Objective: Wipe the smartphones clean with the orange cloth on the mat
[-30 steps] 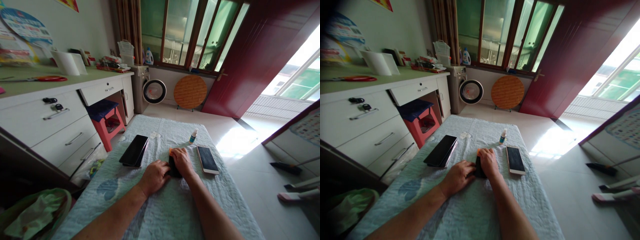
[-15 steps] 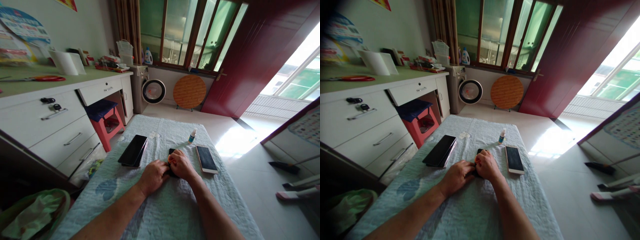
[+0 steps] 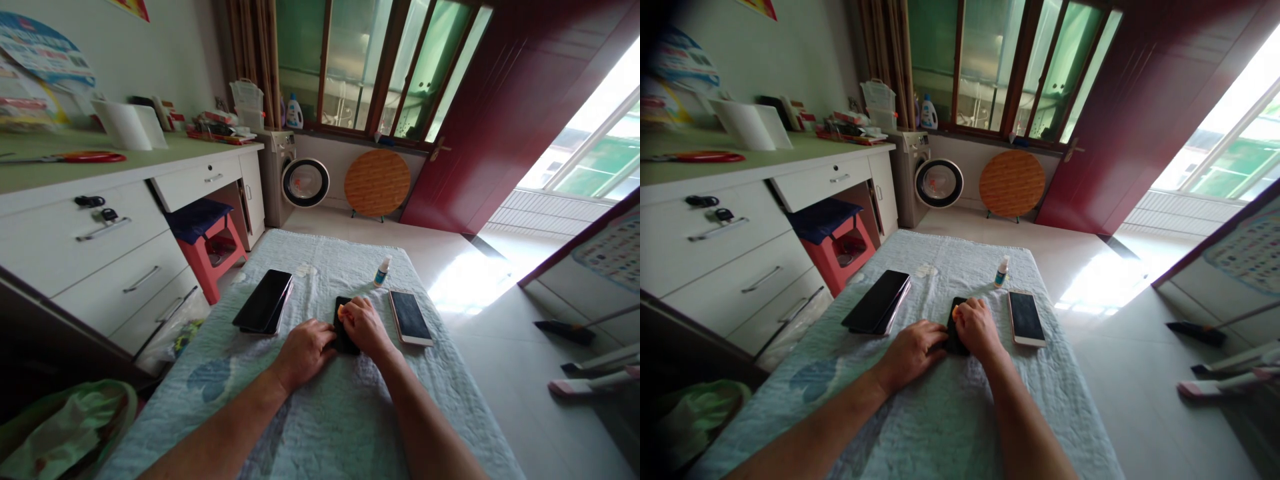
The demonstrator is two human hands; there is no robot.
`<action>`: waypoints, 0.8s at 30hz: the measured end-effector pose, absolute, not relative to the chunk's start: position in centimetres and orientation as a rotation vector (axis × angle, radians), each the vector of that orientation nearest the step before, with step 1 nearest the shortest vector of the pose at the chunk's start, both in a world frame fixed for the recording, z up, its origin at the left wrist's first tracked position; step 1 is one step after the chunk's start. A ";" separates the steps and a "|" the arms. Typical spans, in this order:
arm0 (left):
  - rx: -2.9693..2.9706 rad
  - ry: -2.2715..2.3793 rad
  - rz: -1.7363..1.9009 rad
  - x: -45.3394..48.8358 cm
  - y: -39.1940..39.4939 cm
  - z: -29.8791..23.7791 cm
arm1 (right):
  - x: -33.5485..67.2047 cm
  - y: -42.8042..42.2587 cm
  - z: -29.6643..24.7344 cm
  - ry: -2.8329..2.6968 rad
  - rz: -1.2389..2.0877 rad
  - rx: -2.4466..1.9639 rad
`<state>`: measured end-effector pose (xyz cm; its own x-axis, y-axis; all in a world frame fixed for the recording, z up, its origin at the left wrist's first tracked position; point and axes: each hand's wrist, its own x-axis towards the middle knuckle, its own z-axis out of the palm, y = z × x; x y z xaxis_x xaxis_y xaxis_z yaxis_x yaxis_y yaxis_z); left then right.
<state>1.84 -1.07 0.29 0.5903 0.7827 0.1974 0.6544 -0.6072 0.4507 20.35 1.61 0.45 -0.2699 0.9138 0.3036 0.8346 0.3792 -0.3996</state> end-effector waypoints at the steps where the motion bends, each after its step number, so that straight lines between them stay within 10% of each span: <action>1: 2.495 1.167 0.542 1.8 -1.1 0.3 | 20.5 1.7 0.3 -2.146 0.190 -1.521; 24: 2.541 1.175 0.490 2.3 -1.3 0.5 | 21.4 3.1 -1.4 -2.010 0.043 -1.764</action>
